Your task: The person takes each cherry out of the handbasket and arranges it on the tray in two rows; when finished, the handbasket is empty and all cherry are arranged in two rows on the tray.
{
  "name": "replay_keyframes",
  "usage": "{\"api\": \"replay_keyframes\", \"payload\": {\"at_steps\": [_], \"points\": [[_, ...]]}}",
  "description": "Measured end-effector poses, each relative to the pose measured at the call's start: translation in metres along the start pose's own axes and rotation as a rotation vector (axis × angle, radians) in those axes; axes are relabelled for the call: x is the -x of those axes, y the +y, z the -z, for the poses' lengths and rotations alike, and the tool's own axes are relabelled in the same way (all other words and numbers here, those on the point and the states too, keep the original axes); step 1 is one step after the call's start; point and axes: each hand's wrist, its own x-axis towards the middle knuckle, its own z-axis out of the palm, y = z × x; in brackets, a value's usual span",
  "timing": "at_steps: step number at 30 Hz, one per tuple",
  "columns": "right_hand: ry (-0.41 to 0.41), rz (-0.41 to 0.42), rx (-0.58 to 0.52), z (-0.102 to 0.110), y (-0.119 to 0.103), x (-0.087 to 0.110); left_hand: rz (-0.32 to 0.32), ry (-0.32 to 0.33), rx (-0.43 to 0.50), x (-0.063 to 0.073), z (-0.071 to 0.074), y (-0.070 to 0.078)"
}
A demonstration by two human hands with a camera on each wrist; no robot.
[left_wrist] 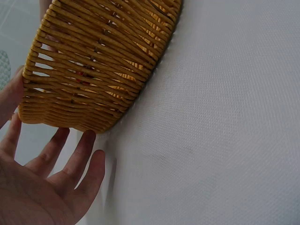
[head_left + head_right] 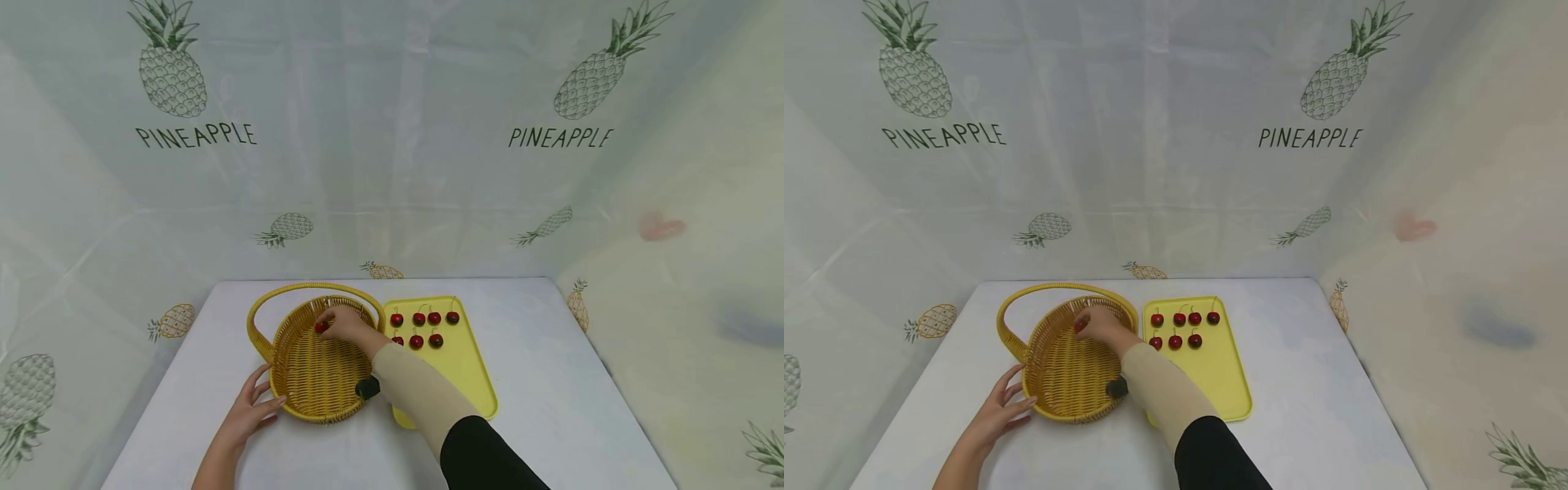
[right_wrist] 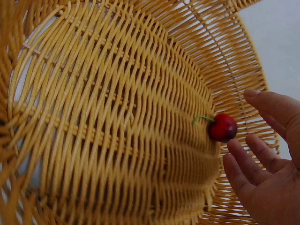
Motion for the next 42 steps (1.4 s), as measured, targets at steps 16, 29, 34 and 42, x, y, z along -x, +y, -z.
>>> {"api": "replay_keyframes", "payload": {"at_steps": [16,29,34,42], "points": [[-0.014,-0.049,-0.115,-0.021,0.023,-0.011,0.013,-0.004,0.011,-0.001,-0.009,0.000],[0.000,-0.104,-0.131,-0.037,0.023,-0.020,0.015,0.017,0.003,0.004,-0.007,0.002],[-0.008,-0.092,-0.133,-0.035,0.024,-0.022,0.030,0.026,-0.007,0.003,-0.005,0.002],[-0.004,-0.091,-0.140,-0.027,0.018,-0.019,0.031,0.014,-0.006,0.000,0.000,0.002]]}}
